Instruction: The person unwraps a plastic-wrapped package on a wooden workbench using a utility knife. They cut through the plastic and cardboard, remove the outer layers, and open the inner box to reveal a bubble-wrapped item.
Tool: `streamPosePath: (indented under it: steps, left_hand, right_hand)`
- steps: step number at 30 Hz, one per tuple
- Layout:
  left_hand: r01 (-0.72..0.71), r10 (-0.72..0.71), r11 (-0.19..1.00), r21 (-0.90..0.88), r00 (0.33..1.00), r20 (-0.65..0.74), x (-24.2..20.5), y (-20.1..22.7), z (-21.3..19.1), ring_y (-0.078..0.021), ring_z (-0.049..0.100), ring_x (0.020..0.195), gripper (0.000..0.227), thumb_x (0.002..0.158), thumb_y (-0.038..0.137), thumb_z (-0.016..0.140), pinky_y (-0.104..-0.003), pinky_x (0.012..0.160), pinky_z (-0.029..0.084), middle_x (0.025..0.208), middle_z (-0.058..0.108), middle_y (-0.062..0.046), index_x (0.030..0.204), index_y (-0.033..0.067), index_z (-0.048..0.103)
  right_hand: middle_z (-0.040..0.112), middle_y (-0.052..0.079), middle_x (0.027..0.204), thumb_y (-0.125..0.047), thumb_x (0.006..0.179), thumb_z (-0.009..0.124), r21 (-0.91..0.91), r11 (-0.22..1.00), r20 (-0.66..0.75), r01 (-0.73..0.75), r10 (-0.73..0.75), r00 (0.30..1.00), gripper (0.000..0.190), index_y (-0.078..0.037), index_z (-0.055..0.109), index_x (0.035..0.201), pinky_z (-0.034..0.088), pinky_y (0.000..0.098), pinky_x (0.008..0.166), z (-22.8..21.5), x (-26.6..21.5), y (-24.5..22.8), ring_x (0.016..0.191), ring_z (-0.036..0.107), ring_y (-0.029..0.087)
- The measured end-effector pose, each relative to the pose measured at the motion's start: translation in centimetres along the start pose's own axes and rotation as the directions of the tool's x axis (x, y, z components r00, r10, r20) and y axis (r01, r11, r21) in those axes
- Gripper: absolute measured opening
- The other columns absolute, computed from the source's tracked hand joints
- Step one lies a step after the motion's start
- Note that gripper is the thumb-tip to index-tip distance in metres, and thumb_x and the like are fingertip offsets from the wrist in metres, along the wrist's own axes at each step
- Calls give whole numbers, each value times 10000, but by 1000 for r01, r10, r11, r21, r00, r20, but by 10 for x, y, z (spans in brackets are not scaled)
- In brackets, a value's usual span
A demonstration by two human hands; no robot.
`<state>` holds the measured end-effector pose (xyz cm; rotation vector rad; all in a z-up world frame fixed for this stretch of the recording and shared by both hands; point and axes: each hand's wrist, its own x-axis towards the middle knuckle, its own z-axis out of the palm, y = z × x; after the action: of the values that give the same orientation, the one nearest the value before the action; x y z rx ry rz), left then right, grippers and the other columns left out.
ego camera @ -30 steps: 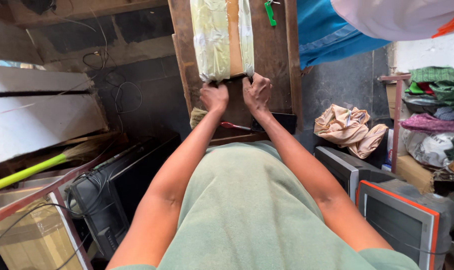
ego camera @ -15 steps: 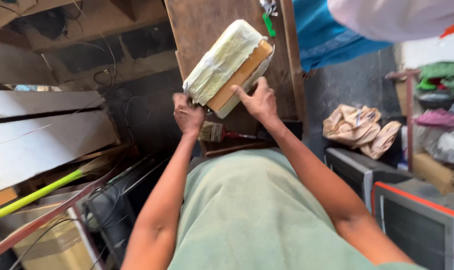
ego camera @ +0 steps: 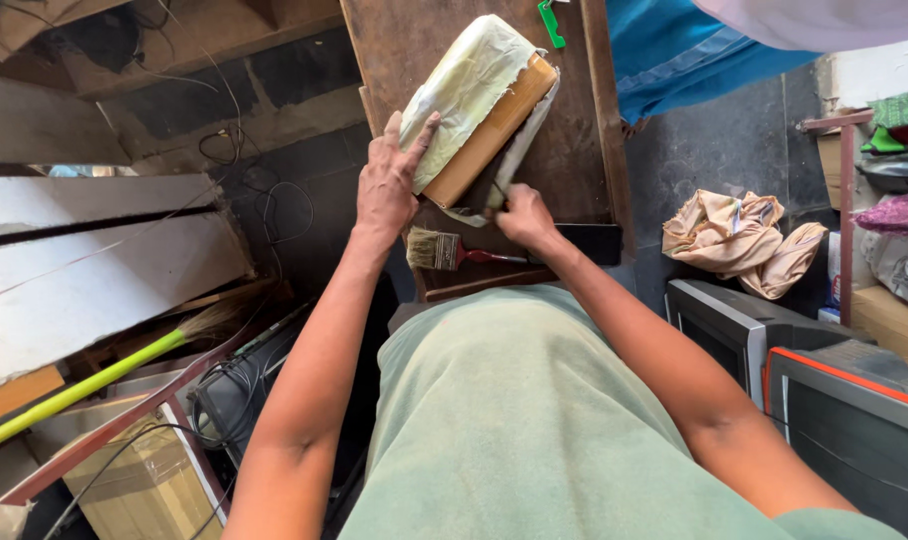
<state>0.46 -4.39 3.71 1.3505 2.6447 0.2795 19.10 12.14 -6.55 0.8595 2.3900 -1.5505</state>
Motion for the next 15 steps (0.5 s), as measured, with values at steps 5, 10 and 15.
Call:
streamPosePath:
  steps: [5, 10, 15]
  left_hand:
    - [-2, 8, 984, -181, 999, 31, 1, 1, 1, -371, 631, 1133, 1073, 706, 1, 823, -444, 955, 571, 1507, 461, -154, 1614, 369, 385]
    - [-56, 50, 946, -320, 998, -28, 9, -2, -9, -373, 693, 1101, 1005, 652, -21, 751, -431, 983, 557, 1384, 615, -199, 1543, 321, 436]
    - [167, -173, 835, -523, 984, 39, 5, -8, -4, -408, 712, 999, 970, 661, -88, 544, -430, 915, 574, 1155, 696, -260, 1581, 202, 441]
  right_hand:
    - [723, 254, 1016, -163, 792, 761, -99, 977, -239, -190, 162, 957, 341, 1, 733, 1090, 539, 501, 829, 18, 24, 61, 972, 691, 419]
    - [712, 259, 1109, -174, 749, 750, -49, 982, -283, -180, 159, 946, 463, -18, 705, 1183, 532, 489, 932, 16, 41, 55, 1083, 670, 423]
    - [711, 286, 1076, -333, 929, 745, 0, 985, -395, -172, 158, 905, 397, -17, 702, 1167, 529, 499, 927, -21, 20, 22, 1040, 682, 441]
